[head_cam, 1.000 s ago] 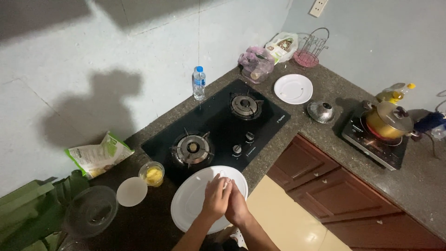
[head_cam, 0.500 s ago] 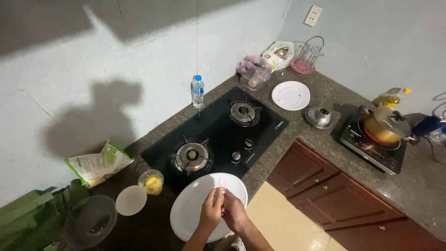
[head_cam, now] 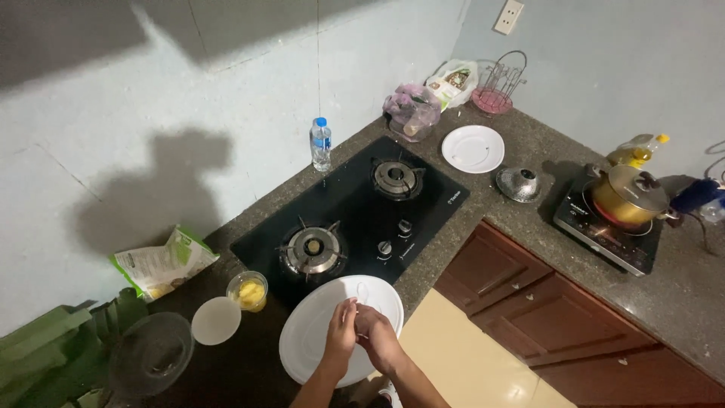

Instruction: Preparing food by boiling water in a pot, cleaning banana leaves, and shaping small dough balls by hand.

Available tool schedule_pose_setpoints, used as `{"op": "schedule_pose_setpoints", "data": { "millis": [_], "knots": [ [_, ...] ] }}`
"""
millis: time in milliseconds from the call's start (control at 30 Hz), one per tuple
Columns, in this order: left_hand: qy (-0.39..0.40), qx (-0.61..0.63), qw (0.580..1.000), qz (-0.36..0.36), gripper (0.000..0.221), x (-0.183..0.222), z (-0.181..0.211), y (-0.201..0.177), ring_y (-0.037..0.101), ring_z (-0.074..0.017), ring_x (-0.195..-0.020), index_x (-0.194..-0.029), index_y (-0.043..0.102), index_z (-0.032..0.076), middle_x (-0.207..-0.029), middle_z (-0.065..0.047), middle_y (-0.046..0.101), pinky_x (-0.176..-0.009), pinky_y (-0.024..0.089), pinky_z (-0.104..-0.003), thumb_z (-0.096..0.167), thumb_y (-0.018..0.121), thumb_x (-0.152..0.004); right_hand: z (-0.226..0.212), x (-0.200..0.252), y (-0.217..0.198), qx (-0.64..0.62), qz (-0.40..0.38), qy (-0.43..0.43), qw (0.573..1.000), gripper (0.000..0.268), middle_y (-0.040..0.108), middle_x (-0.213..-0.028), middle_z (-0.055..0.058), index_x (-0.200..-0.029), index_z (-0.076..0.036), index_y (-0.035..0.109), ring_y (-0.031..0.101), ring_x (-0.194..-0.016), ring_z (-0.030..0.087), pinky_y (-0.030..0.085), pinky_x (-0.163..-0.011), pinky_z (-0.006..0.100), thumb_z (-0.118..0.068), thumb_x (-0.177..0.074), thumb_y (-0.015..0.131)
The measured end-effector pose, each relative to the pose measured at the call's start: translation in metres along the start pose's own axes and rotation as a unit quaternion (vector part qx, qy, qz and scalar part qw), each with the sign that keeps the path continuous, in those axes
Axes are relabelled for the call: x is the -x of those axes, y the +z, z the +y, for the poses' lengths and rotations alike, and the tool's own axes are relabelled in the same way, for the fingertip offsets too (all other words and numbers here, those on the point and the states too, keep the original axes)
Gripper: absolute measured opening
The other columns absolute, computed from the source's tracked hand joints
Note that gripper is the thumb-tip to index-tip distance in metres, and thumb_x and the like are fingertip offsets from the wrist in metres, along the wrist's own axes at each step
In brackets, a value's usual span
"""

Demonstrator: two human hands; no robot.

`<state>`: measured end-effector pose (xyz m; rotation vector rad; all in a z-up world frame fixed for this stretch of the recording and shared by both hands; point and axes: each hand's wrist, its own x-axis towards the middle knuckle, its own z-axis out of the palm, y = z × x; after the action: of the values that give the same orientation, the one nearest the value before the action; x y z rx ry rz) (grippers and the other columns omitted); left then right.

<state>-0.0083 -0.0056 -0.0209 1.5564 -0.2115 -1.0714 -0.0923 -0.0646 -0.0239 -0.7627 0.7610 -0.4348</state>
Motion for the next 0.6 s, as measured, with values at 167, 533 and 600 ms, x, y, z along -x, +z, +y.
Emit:
{"op": "schedule_pose_setpoints", "data": {
  "millis": [167,533,600],
  "knots": [
    [-0.086,0.149,0.985,0.031,0.049,0.015,0.026,0.001,0.063,-0.032,-0.118,-0.141,0.054,0.009,-0.133,-0.018,0.064,-0.095,0.051,-0.041,0.034,0.046,-0.1,-0.027,0.016,0.03,0.007,0.085,0.026,0.996,0.064,0.067,-0.109,0.023,-0.144,0.008,0.051,0.061,-0.098,0.032,0.052,-0.09,0.038,0.001,-0.081,0.053],
    [-0.11,0.315,0.943,0.001,0.041,0.003,0.017,-0.009,0.063,-0.0384,-0.105,-0.124,0.059,-0.004,-0.107,-0.022,0.057,-0.095,0.051,-0.046,0.029,0.043,-0.105,-0.023,0.029,0.019,0.343,0.073,-0.238,0.905,0.03,0.073,-0.123,0.007,-0.117,-0.011,0.073,0.066,-0.116,0.022,0.05,-0.099,0.033,-0.017,-0.097,0.051],
    [-0.097,0.311,0.945,0.016,0.04,-0.011,0.001,-0.01,0.066,-0.0395,-0.096,-0.116,0.06,-0.006,-0.087,-0.018,0.051,-0.096,0.054,-0.047,0.029,0.047,-0.104,-0.026,0.03,0.015,0.328,0.129,-0.242,0.904,0.028,0.075,-0.114,0.005,-0.108,-0.011,0.075,0.069,-0.107,0.02,0.054,-0.092,0.031,-0.016,-0.097,0.051]
  ]
}}
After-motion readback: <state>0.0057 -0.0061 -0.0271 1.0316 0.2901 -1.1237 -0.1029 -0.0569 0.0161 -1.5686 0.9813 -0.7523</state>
